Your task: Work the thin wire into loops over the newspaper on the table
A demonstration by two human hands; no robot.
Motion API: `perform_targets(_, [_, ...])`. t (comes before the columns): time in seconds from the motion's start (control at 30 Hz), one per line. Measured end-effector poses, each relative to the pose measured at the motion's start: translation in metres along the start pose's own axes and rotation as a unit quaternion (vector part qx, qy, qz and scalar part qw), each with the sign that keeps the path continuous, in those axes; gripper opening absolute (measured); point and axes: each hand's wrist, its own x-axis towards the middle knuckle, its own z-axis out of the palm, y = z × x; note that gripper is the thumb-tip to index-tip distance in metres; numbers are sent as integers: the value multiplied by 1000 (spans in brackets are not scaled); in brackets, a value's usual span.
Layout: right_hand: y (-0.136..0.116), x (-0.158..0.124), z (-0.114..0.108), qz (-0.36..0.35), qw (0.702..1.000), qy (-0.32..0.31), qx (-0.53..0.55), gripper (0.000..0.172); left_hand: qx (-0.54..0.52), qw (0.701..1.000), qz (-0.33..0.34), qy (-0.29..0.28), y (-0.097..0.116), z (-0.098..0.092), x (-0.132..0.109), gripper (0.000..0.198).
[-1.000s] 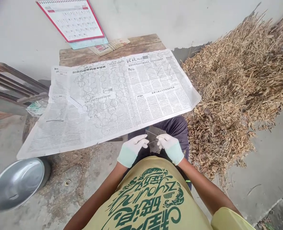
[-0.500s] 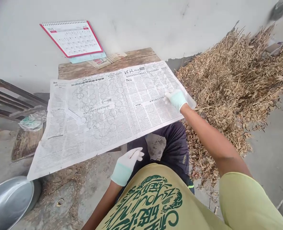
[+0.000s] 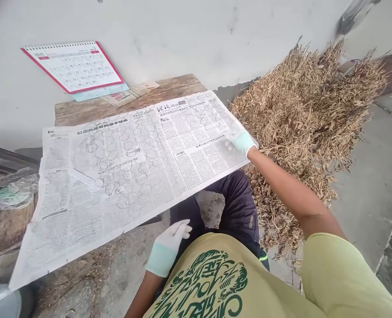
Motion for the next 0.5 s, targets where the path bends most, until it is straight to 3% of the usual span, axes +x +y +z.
perform_targets(0.03, [-2, 6, -9, -2, 1000, 8, 4, 15, 5, 1000, 2, -6, 0, 2, 1, 50])
perform_targets(0.17, [-8, 32, -35, 19, 999, 26, 41, 22, 21, 999, 24, -31, -4, 15, 5, 47])
perform_targets(0.37, [-12, 58, -46, 50, 997, 7, 53, 20, 36, 999, 1, -10, -13, 30, 3, 45])
perform_targets(0.5, [-12, 67, -49, 71, 997, -5, 36, 16, 54, 998, -11, -17, -13, 23, 0, 48])
